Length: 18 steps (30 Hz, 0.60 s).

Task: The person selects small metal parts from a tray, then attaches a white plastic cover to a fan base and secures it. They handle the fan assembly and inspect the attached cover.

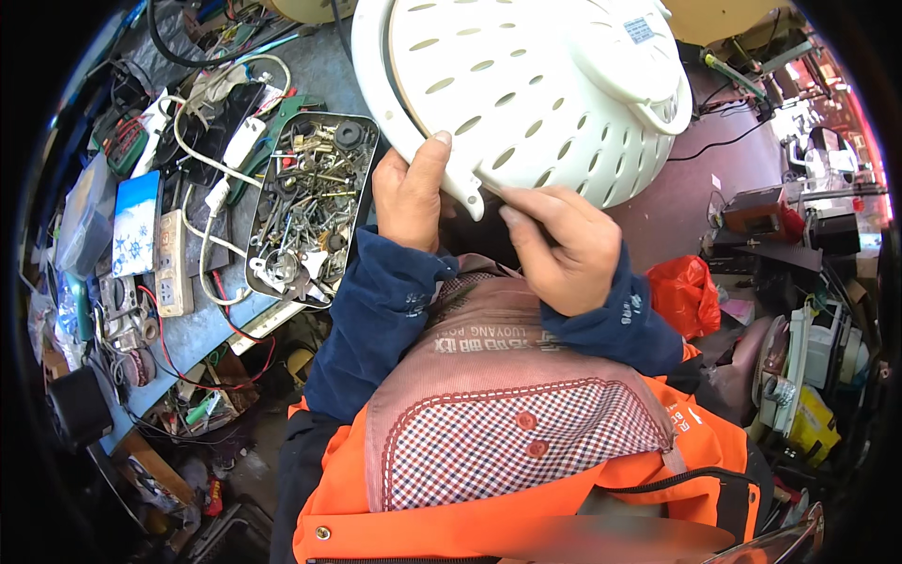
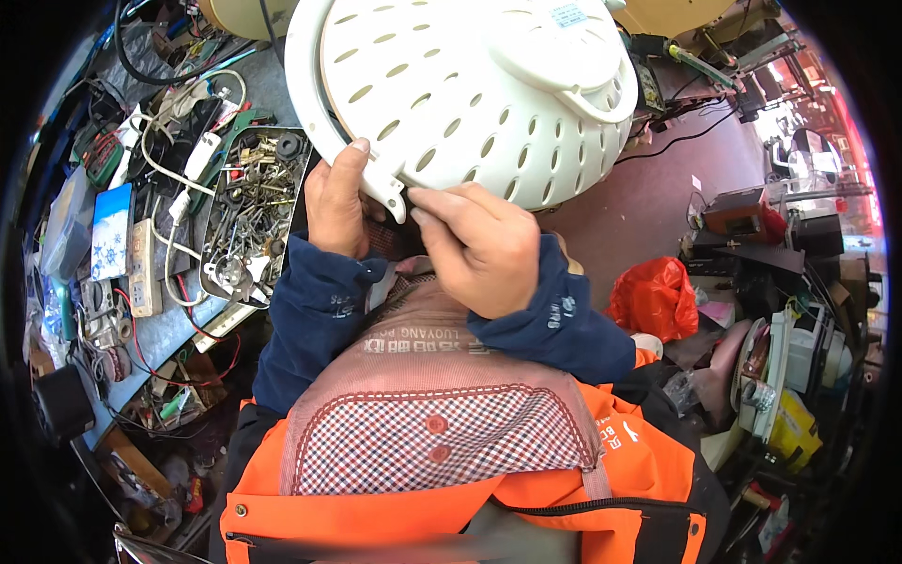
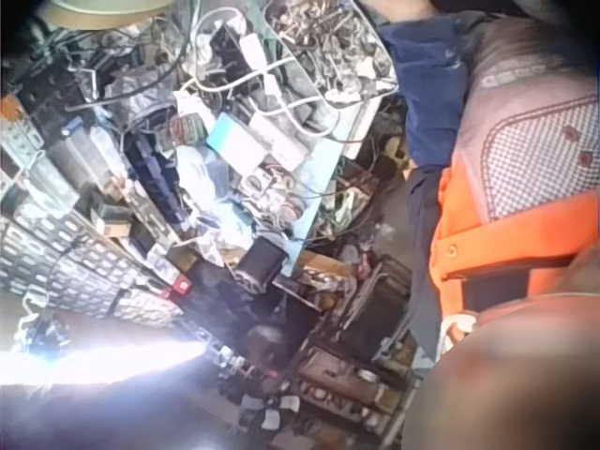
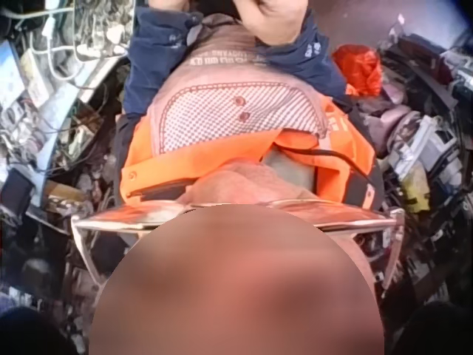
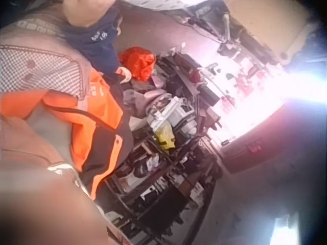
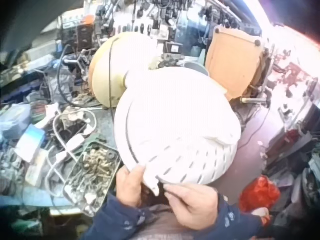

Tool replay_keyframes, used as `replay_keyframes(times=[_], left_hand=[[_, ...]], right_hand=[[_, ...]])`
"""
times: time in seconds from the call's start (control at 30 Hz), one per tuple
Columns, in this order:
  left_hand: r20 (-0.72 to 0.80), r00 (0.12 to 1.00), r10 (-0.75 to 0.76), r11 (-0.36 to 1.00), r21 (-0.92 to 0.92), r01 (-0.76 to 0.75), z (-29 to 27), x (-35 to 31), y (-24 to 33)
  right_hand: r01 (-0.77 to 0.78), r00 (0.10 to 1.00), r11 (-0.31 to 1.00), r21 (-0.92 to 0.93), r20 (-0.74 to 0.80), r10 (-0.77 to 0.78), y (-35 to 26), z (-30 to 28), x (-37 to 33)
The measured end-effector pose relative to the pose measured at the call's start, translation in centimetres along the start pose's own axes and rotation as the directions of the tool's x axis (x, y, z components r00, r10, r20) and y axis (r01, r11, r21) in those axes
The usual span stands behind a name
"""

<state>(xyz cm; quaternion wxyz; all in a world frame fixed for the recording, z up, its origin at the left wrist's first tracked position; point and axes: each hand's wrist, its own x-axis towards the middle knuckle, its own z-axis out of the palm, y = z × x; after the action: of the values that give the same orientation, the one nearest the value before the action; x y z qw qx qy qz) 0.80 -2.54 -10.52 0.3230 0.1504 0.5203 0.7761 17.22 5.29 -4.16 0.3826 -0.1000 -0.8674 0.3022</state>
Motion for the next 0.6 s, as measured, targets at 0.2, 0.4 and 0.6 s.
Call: replay_keyframes(times=[0.2, 0.4, 0.6], left_hand=[[0.006, 1.000, 0.021, 0.996, -0.092, -0.020, -1.1, 1.3, -1.9], [-0.009, 0.998, 0.058, 0.992, -0.116, -0.059, -2.4, 2.0, -2.4], [0.095, 0.995, 0.031, 0.991, -0.131, -0.019, -1.0, 1.7, -1.5]], right_hand=[[-0.100, 0.932, 0.987, -0.125, -0.360, 0.049, 4.0, -7.2, -1.7], [-0.274, 0.369, 0.644, 0.715, -0.540, 0.756, 17.1, -12.6, -1.7], [-0.458, 0.506, 0.679, 0.574, -0.459, 0.730, 28.4, -12.8, -0.2]])
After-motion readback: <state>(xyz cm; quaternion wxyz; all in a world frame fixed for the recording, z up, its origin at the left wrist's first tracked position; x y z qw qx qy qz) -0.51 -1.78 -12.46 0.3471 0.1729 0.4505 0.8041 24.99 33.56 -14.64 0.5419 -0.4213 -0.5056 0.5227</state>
